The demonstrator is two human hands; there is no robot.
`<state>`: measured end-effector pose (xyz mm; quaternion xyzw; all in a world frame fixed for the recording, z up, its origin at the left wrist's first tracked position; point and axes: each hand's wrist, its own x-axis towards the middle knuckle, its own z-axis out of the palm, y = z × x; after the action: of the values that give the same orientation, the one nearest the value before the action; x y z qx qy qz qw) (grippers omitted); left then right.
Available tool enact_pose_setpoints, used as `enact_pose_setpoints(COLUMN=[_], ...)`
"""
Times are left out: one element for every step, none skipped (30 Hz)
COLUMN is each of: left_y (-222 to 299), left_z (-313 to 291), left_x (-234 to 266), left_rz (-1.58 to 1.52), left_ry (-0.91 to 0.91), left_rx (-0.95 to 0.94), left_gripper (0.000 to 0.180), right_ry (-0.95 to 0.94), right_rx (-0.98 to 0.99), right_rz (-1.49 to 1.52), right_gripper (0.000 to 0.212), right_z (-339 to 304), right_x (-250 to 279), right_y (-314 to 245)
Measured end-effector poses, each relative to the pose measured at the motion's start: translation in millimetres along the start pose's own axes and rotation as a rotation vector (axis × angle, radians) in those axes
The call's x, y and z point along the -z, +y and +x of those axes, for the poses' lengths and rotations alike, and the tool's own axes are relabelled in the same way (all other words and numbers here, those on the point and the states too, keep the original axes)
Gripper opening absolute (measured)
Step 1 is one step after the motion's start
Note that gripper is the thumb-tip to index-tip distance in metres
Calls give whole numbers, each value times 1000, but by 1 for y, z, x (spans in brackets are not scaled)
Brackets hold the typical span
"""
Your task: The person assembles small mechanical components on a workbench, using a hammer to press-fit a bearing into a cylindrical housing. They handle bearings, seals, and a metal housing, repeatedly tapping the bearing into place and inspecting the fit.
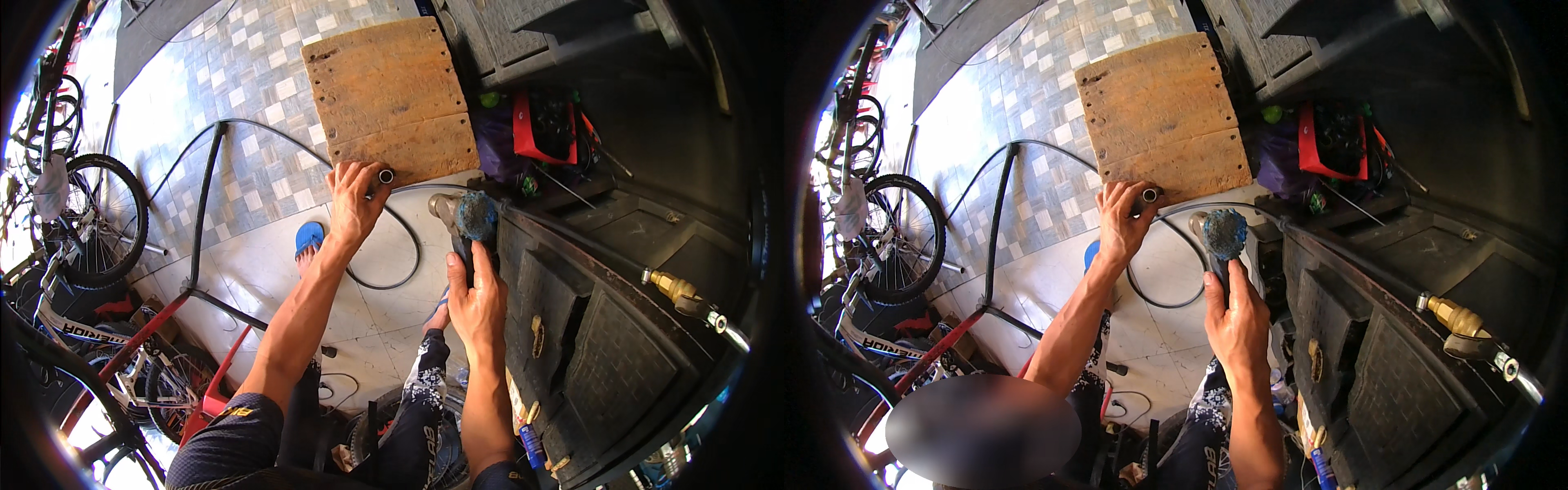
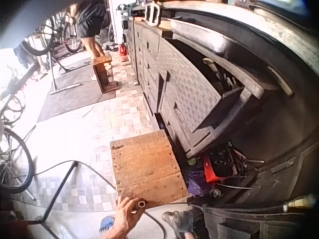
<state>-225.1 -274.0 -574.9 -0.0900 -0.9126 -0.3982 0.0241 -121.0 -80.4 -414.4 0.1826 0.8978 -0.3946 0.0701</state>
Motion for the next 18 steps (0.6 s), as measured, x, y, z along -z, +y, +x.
enact_pose_setpoints(left_y=[0, 0, 0, 0, 0, -3, -3, -4, -5, -6, -7, -8, -8, -9, -9, -9, -9, -8], left_z=[0, 1, 1, 1, 1, 7, 6, 5, 4, 4, 4, 4, 4, 4, 5, 5, 6, 7], left_x=[0, 1, 1, 1, 1, -1, 0, 0, 0, 0, 0, -1, -2, -2, -2, -2, -2, -3], left_rz=[1, 3, 4, 3, 3, 4, 13, 24, 39, 51, 67, 70, 84, 92, 84, 79, 32, 26], left_ry=[8, 11, 9, 16, 19, 23, 18, 10, 6, 11, 20, 36, 36, 40, 38, 34, 46, 38], left_rx=[-11, -19, -25, -28, -29, -41, -38, -37, -39, -63, -92, -133, -118, -104, -93, -85, -97, -88], left_gripper=[39, 39, 40, 40, 40, 41, 41, 41, 41, 41, 40, 40, 38, 39, 39, 39, 43, 43], right_ry=[-16, -12, -9, -7, 39, 42, 39, 37, 14, 36, 40, 43, 19, -8, -33, -58, -281, -229], right_rx=[-30, 25, 69, 95, 208, 244, 271, 298, 306, 350, 385, 422, 413, 388, 367, 345, 84, 139], right_rz=[18, 38, 48, 47, 47, 55, 57, 60, 4, 10, -5, -20, -68, -102, -146, -191, -240, -229], right_gripper=[49, 48, 47, 46, 39, 37, 35, 32, 27, 33, 39, 46, 47, 46, 46, 46, 40, 41], right_z=[4, 9, 16, 23, 31, 41, 45, 48, 47, 48, 49, 49, 49, 52, 55, 58, 60, 60], right_x=[1, 1, 1, 2, 1, -1, 0, 1, 2, 0, -3, -5, -12, -20, -30, -36, -39, -40], right_y=[-6, -12, -19, -26, -33, -39, -45, -50, -54, -57, -58, -58, -57, -55, -52, -48, -44, -40])
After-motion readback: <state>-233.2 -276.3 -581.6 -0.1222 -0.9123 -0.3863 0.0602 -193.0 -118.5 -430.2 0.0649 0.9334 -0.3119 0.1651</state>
